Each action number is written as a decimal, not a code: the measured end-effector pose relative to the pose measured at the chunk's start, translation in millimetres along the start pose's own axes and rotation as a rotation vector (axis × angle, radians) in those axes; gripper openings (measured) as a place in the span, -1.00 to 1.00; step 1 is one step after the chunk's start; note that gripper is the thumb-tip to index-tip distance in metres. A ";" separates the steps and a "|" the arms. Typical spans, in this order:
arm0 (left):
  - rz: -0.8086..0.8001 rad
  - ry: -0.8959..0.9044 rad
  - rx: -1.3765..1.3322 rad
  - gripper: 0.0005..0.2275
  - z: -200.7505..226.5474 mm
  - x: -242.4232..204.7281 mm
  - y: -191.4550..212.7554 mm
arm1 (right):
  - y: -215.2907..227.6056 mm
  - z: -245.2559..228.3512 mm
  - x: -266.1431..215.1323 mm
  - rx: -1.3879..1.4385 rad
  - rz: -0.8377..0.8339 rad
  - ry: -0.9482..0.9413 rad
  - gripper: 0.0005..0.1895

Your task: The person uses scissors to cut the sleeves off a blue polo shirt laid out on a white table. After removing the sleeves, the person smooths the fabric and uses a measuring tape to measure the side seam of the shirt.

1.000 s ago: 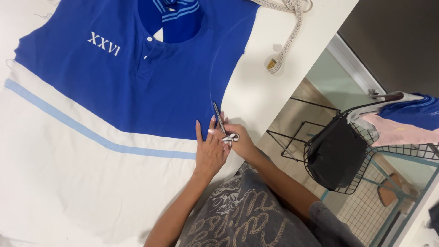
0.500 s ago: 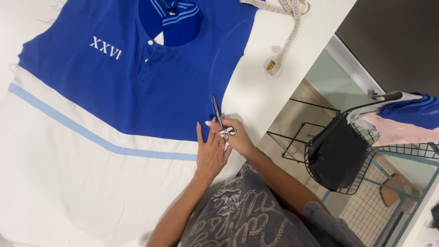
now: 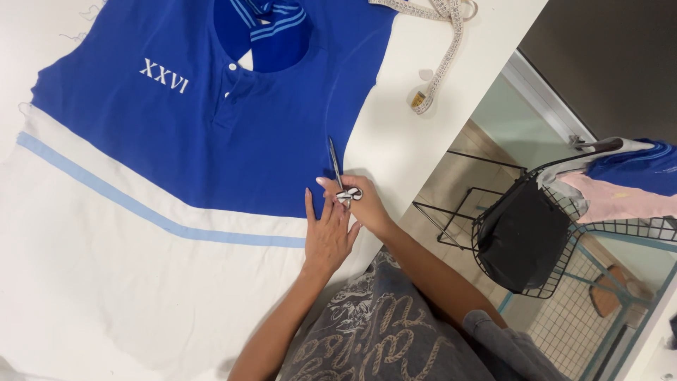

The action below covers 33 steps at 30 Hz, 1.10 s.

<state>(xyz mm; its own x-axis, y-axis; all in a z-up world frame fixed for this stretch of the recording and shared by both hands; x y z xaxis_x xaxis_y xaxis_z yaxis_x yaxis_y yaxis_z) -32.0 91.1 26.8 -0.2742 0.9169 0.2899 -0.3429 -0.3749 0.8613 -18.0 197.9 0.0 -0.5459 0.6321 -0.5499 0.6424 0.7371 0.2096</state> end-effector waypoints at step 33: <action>-0.047 -0.006 0.058 -0.52 3.0 3.9 8.9 | -6.9 -28.8 -3.0 0.132 0.098 -0.024 -0.60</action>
<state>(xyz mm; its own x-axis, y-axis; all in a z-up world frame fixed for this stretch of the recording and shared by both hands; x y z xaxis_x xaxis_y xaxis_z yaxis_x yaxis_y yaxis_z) -33.5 91.7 36.8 -0.2537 0.9342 0.2509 -0.3028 -0.3231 0.8966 -36.3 197.8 23.4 -0.4652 0.6926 -0.5512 0.7577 0.6335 0.1565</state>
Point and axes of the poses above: each hand's wrist, its own x-axis towards the middle knuckle, its own y-axis out of the back of the hand, z = x × y, the point moved 10 cm from there along x, towards the middle knuckle, and after that the axes turned 3 degrees about -z, right-handed, at the moved point
